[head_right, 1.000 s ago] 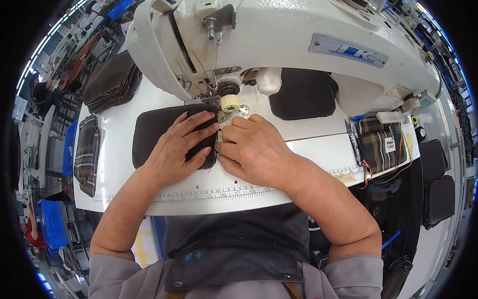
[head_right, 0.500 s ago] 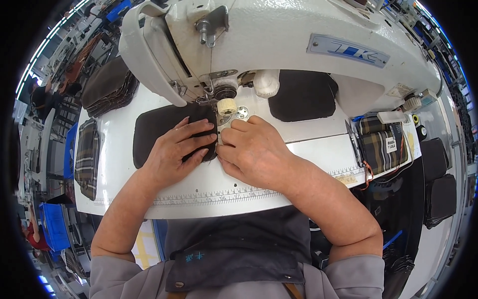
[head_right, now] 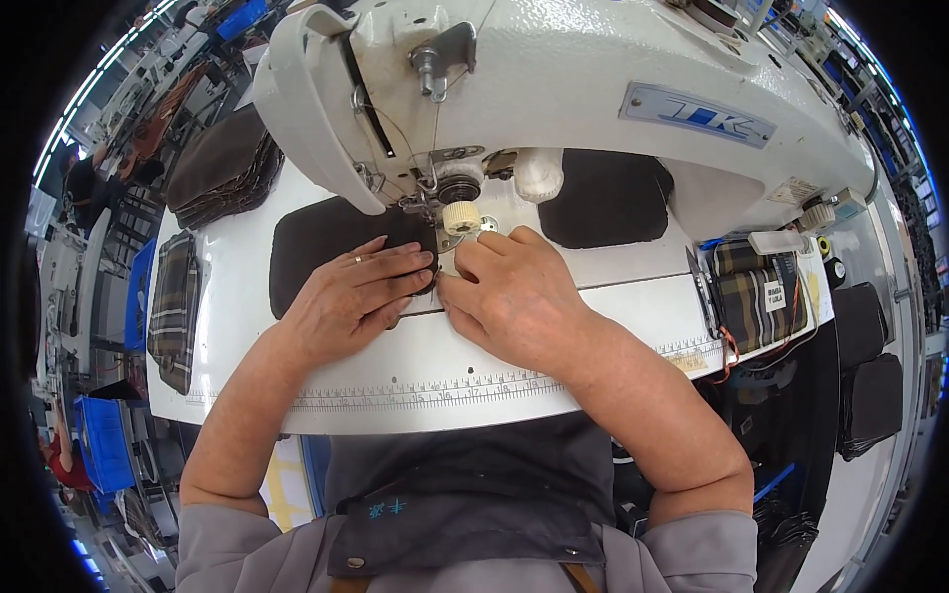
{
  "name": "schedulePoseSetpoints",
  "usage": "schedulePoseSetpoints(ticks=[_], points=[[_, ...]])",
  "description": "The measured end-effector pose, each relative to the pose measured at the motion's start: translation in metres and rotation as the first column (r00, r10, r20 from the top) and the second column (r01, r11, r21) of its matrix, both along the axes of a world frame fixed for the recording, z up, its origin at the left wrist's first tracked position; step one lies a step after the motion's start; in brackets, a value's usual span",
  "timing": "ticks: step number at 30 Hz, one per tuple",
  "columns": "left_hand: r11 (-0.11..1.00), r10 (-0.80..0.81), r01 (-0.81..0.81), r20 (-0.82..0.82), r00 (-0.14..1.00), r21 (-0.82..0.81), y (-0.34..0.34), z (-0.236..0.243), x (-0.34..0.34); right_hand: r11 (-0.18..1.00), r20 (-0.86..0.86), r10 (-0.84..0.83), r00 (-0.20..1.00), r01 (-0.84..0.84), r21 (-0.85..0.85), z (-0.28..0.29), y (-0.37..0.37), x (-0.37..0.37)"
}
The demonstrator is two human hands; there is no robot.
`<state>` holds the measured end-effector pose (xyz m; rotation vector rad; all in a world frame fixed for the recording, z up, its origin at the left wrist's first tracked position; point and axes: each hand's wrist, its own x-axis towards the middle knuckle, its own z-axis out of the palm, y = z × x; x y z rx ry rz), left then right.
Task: Sewing pieces of leather and fabric lining together using an industrial sewing machine.
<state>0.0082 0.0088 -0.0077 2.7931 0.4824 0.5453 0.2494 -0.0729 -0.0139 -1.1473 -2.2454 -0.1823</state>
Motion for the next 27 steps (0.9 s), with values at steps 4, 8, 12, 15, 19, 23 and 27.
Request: schedulePoseSetpoints(ticks=[4,8,12,15,19,23,27], points=[[0.997,0.015,-0.012,0.034,0.999,-0.075,0.001,-0.001,0.000,1.000,-0.043,-0.023,0.999,0.023,-0.017,0.003,0.000,0.002],[0.994,0.003,0.004,0.067,0.998,-0.105,0.002,-0.004,-0.001,0.998,-0.096,-0.021,0.995,0.016,-0.055,0.003,-0.001,-0.001],[0.987,0.036,-0.019,0.101,0.994,-0.161,0.002,-0.004,-0.001,0.997,-0.080,0.006,0.997,-0.012,-0.080,0.002,-0.001,-0.001],[0.990,0.023,-0.012,0.078,0.997,-0.141,0.005,-0.003,-0.001,0.993,-0.067,-0.001,0.998,-0.007,-0.119,0.003,-0.002,-0.001],[0.988,0.048,-0.038,0.061,0.997,-0.151,0.013,-0.002,0.001,0.987,-0.026,-0.049,0.998,0.045,-0.152,0.004,-0.001,-0.001],[0.986,0.051,-0.041,0.057,0.997,-0.163,0.024,-0.004,0.003,0.975,0.027,-0.140,0.990,0.142,-0.173,0.004,0.000,-0.005],[0.990,0.086,-0.081,0.044,0.995,-0.112,0.027,-0.003,0.006,0.965,0.050,-0.166,0.985,0.173,-0.197,0.005,0.002,-0.006]])
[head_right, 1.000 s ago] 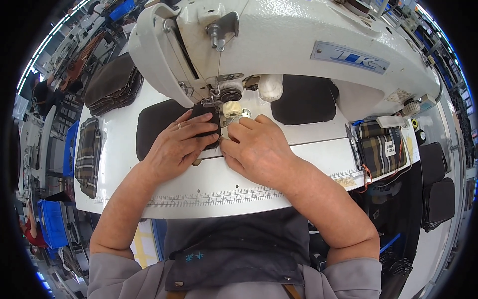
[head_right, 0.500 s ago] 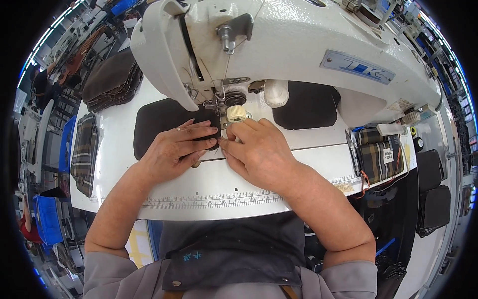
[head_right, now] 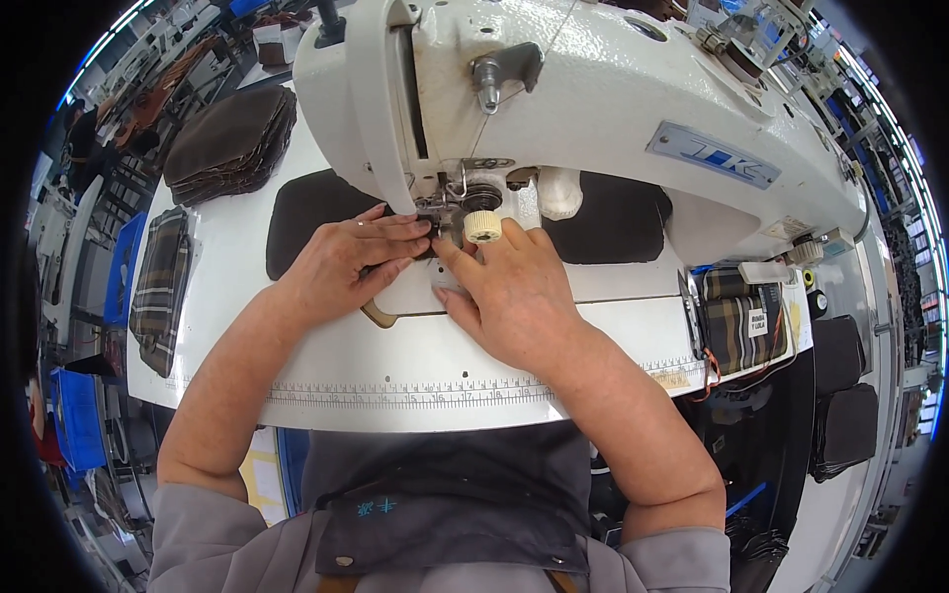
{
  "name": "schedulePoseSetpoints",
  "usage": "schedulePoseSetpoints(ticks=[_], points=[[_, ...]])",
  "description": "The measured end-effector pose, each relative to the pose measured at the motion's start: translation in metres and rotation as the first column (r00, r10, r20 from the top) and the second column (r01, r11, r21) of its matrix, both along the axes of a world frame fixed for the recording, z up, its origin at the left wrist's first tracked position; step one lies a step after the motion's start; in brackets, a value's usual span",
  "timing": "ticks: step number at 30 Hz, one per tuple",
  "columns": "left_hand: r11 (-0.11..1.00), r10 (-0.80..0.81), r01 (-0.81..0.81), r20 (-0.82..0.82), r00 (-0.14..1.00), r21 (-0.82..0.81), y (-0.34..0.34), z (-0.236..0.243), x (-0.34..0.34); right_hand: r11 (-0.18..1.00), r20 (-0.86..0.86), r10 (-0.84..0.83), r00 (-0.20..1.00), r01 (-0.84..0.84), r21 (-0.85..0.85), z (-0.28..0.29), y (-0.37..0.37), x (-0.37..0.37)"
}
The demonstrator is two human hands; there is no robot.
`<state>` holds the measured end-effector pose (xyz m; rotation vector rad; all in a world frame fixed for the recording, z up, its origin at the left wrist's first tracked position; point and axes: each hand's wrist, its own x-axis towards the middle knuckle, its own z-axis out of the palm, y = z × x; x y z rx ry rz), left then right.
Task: Sewing pieces of leather and fabric lining together using an industrial sewing machine.
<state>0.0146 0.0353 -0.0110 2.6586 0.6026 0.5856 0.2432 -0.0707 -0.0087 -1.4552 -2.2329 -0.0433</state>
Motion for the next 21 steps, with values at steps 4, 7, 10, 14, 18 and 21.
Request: schedulePoseSetpoints(ticks=[4,7,10,14,18,21], points=[[0.995,0.042,-0.042,0.009,0.999,0.089,-0.001,-0.005,0.004,1.000,0.036,-0.025,0.999,0.024,0.009,0.001,-0.001,0.000],[0.987,0.093,-0.089,-0.025,0.995,0.133,-0.005,-0.004,0.008,1.000,0.060,-0.029,0.998,0.028,0.009,0.000,-0.001,0.001],[0.959,0.161,-0.147,-0.040,0.986,0.243,-0.013,-0.007,0.014,1.000,0.064,-0.024,0.998,0.023,0.019,-0.001,-0.001,0.003],[0.890,0.268,-0.187,-0.146,0.952,0.417,-0.032,-0.010,0.025,1.000,0.047,-0.019,0.999,0.018,0.017,0.000,-0.001,0.001],[0.863,0.347,-0.268,-0.119,0.930,0.429,-0.040,-0.010,0.037,0.999,0.012,-0.008,1.000,0.008,0.045,-0.004,0.001,0.002],[0.848,0.374,-0.309,-0.073,0.925,0.430,-0.039,-0.015,0.041,0.997,0.005,-0.002,1.000,0.002,0.073,-0.005,0.001,0.003]])
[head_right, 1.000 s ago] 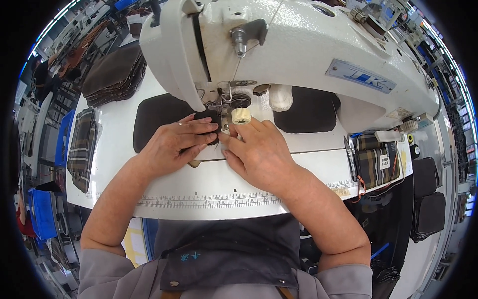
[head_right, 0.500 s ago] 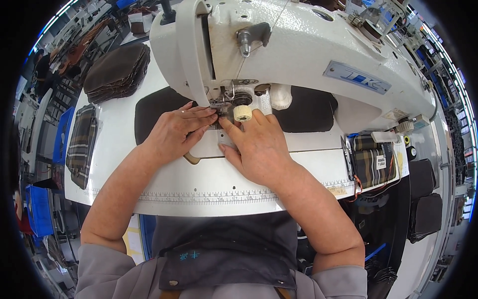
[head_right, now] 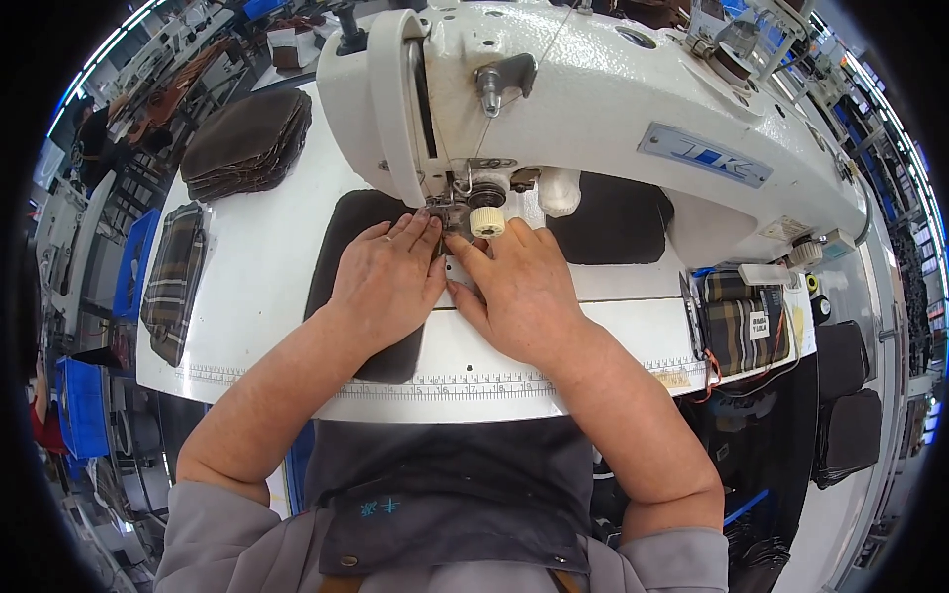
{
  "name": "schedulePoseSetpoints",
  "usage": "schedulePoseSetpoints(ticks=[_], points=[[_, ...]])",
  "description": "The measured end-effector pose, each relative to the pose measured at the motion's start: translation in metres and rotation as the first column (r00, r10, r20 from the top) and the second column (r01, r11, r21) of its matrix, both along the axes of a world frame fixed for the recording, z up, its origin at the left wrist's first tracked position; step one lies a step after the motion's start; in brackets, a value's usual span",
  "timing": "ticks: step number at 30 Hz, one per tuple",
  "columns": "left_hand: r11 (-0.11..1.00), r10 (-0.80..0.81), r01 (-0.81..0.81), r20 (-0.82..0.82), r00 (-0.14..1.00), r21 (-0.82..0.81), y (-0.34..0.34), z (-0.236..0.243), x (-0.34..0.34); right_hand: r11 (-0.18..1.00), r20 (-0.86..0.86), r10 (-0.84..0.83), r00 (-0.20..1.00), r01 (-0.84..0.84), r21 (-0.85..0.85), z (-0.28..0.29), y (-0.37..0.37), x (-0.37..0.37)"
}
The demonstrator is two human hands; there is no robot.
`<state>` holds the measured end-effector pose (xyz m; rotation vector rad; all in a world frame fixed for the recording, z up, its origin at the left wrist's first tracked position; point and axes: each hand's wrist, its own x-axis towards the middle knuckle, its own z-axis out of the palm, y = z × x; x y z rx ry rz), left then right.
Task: Sewing pieces of leather and fabric lining together using an industrial sewing machine.
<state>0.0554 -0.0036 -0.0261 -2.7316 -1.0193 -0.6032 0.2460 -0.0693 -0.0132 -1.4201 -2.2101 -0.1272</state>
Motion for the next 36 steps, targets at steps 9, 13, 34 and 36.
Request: schedulePoseSetpoints(ticks=[9,13,34,36], points=[[0.998,0.057,-0.054,0.130,0.990,-0.029,0.002,-0.006,0.002,0.999,-0.023,0.019,1.000,-0.018,0.031,-0.001,0.002,0.000],[0.995,0.095,-0.091,0.114,0.989,-0.044,0.003,-0.003,0.001,1.000,-0.032,0.023,0.999,-0.022,0.022,0.002,0.000,-0.001],[0.938,-0.156,0.136,-0.040,0.987,-0.319,-0.049,0.010,-0.086,0.999,-0.015,0.039,0.999,-0.039,-0.001,0.004,-0.015,-0.007],[0.911,-0.226,0.209,-0.007,0.974,-0.355,-0.045,0.013,-0.102,0.999,-0.024,0.050,0.998,-0.050,-0.003,0.003,-0.015,-0.007]])
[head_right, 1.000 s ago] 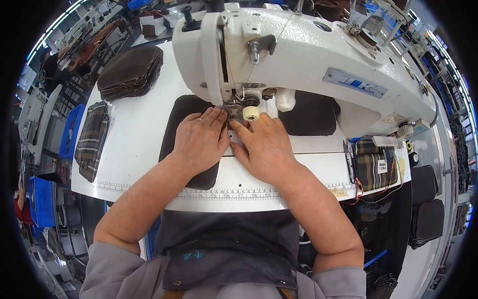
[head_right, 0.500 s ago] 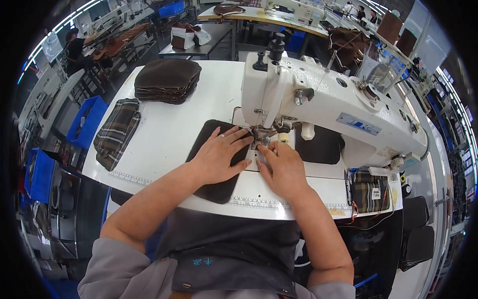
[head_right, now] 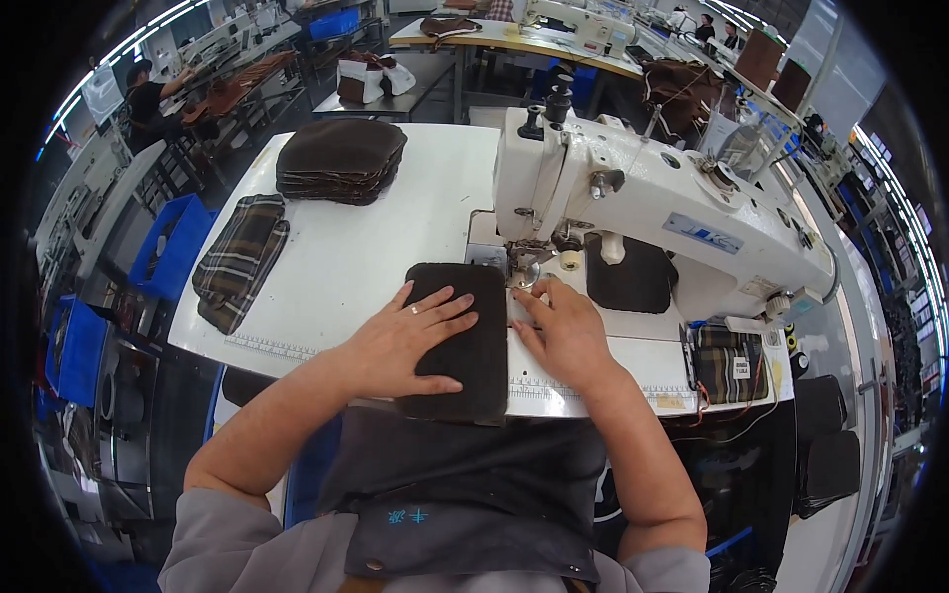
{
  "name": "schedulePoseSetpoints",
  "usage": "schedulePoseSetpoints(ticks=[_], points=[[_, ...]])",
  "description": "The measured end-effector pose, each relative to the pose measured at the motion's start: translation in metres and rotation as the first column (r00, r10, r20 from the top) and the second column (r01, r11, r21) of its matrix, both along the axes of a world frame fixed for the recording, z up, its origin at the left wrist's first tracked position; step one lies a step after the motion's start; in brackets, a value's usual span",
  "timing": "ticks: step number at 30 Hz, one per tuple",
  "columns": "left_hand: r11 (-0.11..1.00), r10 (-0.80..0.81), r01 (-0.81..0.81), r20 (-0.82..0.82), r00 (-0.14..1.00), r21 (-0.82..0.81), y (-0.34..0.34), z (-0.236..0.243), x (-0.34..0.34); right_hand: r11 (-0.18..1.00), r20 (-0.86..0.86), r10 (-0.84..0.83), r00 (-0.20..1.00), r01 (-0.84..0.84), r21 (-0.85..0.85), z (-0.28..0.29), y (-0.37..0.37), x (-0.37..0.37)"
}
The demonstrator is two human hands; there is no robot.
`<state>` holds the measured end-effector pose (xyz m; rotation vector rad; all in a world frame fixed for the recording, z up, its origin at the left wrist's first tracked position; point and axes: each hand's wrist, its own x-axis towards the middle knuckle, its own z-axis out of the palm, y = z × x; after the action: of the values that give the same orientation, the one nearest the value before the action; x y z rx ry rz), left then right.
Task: Sewing pieces of leather and fabric lining together using an industrial sewing machine.
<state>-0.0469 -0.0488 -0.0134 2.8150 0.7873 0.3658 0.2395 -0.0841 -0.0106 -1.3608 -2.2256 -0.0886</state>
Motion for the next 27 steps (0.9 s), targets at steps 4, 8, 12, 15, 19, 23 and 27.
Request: schedulePoseSetpoints(ticks=[4,8,12,15,19,23,27], points=[[0.932,-0.069,-0.021,-0.234,0.970,-0.363,0.012,0.063,-0.037,1.000,-0.027,0.007,1.000,-0.008,-0.018,-0.002,0.001,0.002],[0.990,0.138,-0.138,-0.025,0.990,0.018,-0.033,0.040,-0.029,0.999,-0.020,-0.022,1.000,0.021,-0.030,0.001,-0.004,0.002],[0.984,0.151,-0.120,-0.260,0.954,0.131,-0.068,0.023,-0.025,0.999,-0.045,-0.002,0.999,0.000,-0.038,0.000,-0.003,0.002],[0.996,-0.080,0.083,-0.188,0.979,0.013,-0.065,0.027,-0.046,0.999,-0.065,0.027,0.998,-0.029,-0.034,0.003,-0.002,-0.001],[0.994,0.017,-0.024,-0.058,0.998,-0.108,-0.035,0.068,-0.085,0.999,-0.046,0.007,0.999,-0.008,-0.033,0.002,-0.001,0.002],[0.914,0.272,-0.309,0.166,0.948,0.265,0.029,0.119,-0.095,0.998,-0.066,-0.006,0.998,0.001,-0.068,0.003,-0.001,0.002],[0.739,0.345,-0.411,0.224,0.911,0.533,0.104,0.153,-0.106,1.000,-0.037,-0.008,0.999,0.007,-0.025,0.002,-0.002,0.003]])
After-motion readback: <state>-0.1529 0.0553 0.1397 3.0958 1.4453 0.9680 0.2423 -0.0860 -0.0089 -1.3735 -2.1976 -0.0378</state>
